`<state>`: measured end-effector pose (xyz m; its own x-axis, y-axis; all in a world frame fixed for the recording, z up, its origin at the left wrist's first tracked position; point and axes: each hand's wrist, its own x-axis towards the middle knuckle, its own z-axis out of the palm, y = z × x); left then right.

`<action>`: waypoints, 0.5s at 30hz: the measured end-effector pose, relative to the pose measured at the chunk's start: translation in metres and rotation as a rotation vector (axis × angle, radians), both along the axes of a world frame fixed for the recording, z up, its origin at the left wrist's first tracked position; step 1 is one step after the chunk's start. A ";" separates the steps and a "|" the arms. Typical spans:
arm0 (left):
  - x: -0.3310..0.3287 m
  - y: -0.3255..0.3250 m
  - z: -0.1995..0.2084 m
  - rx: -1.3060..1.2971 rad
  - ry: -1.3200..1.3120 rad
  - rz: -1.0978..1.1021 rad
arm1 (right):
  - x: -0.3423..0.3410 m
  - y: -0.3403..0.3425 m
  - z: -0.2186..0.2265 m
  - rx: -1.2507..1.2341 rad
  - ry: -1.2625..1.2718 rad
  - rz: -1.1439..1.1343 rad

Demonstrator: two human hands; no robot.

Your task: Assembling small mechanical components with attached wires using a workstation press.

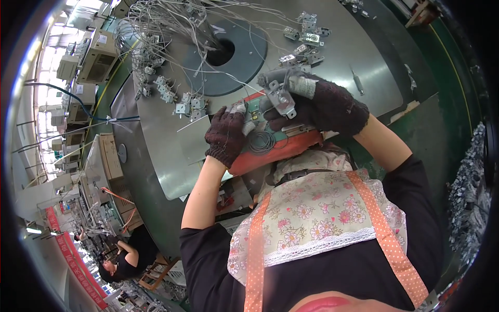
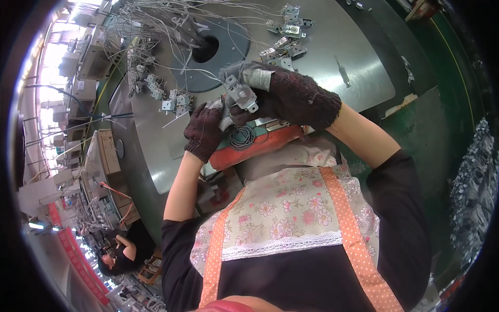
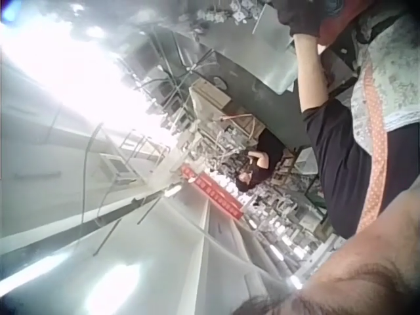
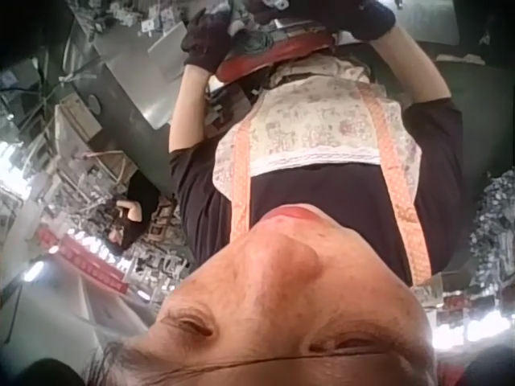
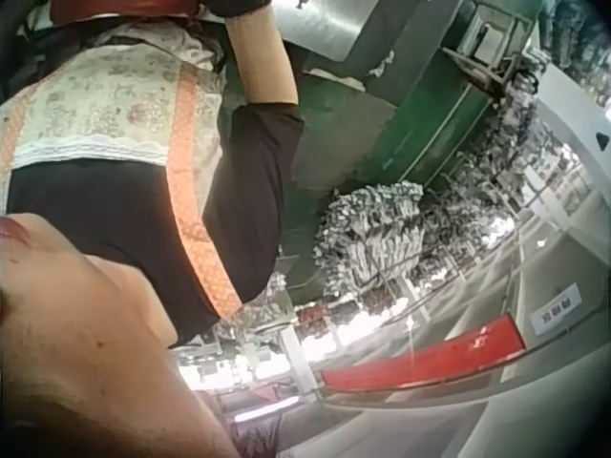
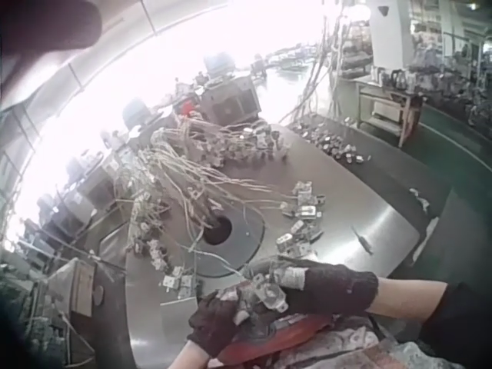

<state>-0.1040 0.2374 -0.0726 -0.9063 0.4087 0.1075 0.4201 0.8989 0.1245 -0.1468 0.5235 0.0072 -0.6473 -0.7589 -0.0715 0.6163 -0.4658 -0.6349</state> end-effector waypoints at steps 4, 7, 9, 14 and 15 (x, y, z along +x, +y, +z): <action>0.000 -0.002 -0.003 -0.060 0.019 -0.016 | 0.010 0.004 0.013 0.041 0.076 -0.011; -0.006 0.002 -0.003 -0.023 0.018 -0.018 | 0.011 0.009 0.010 0.020 0.108 -0.038; -0.009 0.003 -0.006 -0.023 0.007 0.001 | 0.009 0.010 0.006 -0.009 0.119 -0.050; -0.008 0.001 0.004 0.038 0.000 0.000 | 0.003 0.008 -0.010 -0.083 0.108 -0.067; -0.005 0.000 0.012 0.046 -0.063 -0.003 | 0.008 0.010 -0.007 -0.078 0.111 -0.081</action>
<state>-0.1089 0.2371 -0.0607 -0.9108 0.4070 0.0690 0.4124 0.8905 0.1922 -0.1388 0.5340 0.0002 -0.7075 -0.7040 0.0609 0.5024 -0.5617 -0.6573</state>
